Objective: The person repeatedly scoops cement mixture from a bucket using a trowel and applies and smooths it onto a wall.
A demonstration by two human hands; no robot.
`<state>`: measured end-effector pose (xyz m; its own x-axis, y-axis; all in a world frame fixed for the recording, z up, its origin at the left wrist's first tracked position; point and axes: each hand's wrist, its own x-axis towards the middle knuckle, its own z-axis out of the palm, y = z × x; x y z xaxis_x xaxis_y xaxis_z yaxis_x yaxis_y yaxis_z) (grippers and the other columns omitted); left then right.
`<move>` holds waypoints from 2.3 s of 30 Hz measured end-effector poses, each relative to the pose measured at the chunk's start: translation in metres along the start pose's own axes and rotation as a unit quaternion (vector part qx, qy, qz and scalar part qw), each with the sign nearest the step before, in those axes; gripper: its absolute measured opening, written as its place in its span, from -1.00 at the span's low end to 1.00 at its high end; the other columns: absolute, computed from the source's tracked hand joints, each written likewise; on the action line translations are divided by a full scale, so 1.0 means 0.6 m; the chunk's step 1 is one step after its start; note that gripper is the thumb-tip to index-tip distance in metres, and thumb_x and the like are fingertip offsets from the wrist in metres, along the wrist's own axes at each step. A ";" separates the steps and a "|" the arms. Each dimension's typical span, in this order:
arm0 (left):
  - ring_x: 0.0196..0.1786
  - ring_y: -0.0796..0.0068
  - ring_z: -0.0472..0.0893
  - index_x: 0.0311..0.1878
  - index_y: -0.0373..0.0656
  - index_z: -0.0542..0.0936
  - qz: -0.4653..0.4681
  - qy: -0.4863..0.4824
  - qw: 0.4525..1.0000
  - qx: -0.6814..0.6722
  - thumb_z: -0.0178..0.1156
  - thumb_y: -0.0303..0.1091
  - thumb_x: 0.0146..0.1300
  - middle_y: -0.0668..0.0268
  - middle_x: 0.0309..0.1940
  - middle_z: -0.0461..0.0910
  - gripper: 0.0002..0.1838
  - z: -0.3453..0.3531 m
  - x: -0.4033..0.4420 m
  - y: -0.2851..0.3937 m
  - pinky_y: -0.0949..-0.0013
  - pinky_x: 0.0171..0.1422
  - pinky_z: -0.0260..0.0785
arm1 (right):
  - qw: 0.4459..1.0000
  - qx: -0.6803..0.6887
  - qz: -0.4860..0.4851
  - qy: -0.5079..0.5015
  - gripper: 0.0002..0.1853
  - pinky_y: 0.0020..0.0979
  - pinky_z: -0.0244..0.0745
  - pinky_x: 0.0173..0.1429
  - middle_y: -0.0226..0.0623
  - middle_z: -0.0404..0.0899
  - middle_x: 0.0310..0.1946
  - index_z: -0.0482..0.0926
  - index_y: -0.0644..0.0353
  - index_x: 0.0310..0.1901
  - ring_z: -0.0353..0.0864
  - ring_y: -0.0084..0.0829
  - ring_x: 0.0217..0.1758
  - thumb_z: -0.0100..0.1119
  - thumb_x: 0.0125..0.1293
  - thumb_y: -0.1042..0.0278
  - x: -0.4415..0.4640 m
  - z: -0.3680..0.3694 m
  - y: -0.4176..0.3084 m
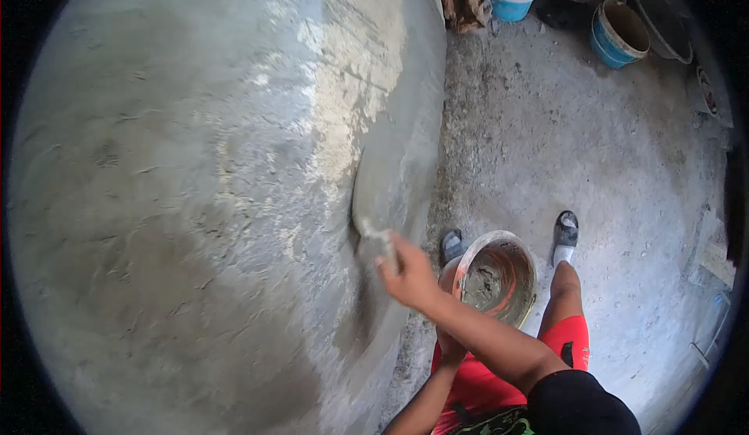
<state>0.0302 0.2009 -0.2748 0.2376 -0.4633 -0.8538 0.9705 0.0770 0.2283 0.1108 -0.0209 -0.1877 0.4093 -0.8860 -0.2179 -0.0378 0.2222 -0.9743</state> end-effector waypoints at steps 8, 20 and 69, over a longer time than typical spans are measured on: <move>-0.53 0.43 0.57 -0.28 -0.22 0.55 0.209 0.051 0.858 0.466 0.17 -0.38 0.19 0.30 -0.56 0.55 -0.89 0.200 -0.097 0.010 0.38 -0.41 0.40 | 0.966 -0.163 -0.015 -0.199 -0.42 -0.20 0.53 0.18 0.04 0.65 0.02 0.48 0.22 0.32 0.68 -0.16 0.03 0.37 0.30 0.21 -0.254 -0.198 -0.169; -0.46 0.51 0.41 -0.50 -0.16 0.43 0.454 0.112 0.836 0.287 0.15 -0.59 -0.20 0.48 -0.49 0.43 -0.85 0.310 -0.329 0.042 0.38 -0.36 0.25 | 0.851 -0.460 0.224 0.120 -0.66 0.03 0.56 0.05 0.21 0.67 -0.15 0.58 0.35 -0.06 0.66 0.20 -0.01 0.27 0.26 0.26 -0.220 -0.894 -0.169; -0.50 0.39 0.54 -0.60 -0.30 0.52 0.498 0.487 0.697 0.175 0.13 -0.62 -0.07 0.22 -0.59 0.53 -0.93 -0.029 -0.544 -0.506 0.28 -0.43 0.28 | 0.804 -0.411 0.403 -0.147 -0.53 -0.21 0.53 -0.55 -0.21 0.62 -0.56 0.62 0.29 -0.41 0.60 -0.31 -0.63 0.25 0.41 -0.03 -0.444 -1.415 -0.076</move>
<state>-0.3415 0.3441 -0.0735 0.8652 0.4971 -0.0656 0.2774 -0.3656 0.8885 -0.7702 -0.1404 -0.1338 0.1424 -0.4279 -0.8925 -0.9397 0.2247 -0.2577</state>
